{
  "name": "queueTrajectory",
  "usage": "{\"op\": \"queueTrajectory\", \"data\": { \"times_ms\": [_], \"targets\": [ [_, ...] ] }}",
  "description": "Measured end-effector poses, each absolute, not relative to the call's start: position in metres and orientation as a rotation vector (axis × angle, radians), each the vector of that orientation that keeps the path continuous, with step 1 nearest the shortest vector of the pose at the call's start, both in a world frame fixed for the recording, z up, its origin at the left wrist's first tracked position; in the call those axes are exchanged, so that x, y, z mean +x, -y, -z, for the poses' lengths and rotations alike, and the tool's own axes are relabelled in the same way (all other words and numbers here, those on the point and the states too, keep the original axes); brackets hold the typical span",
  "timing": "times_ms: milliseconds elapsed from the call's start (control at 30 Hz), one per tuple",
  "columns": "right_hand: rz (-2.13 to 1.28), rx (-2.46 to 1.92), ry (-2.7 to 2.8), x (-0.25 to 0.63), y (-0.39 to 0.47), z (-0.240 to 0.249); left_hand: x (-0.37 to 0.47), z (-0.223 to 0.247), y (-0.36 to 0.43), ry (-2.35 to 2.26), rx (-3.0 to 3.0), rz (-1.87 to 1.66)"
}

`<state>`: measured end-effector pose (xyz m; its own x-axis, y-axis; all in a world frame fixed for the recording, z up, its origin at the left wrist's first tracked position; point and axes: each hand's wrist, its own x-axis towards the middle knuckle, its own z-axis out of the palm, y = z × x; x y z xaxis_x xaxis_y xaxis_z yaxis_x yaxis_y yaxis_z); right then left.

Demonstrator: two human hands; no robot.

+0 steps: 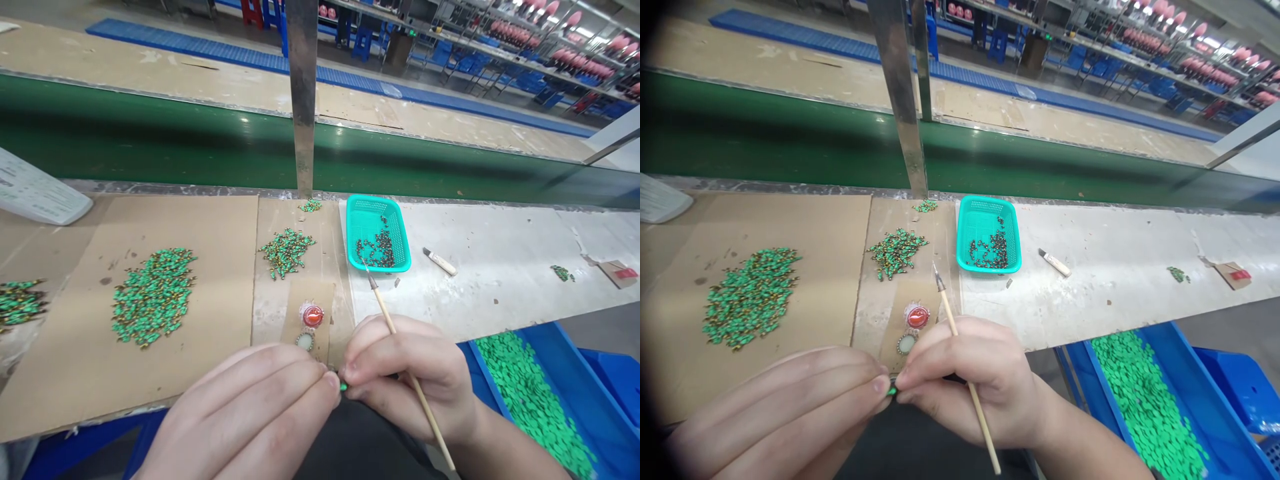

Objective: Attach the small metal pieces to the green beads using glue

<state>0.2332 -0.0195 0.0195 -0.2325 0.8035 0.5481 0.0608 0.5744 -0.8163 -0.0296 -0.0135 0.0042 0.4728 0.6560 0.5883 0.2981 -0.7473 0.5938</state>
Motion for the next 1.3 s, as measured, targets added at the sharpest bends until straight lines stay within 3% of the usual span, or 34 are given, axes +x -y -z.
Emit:
{"op": "queueTrajectory", "data": {
  "times_ms": [1300],
  "targets": [
    [-0.877,-0.839,1.613,0.226,0.014,-0.015,-0.024,-0.017,-0.014,-0.721,2.397,-1.055]
  ]
}}
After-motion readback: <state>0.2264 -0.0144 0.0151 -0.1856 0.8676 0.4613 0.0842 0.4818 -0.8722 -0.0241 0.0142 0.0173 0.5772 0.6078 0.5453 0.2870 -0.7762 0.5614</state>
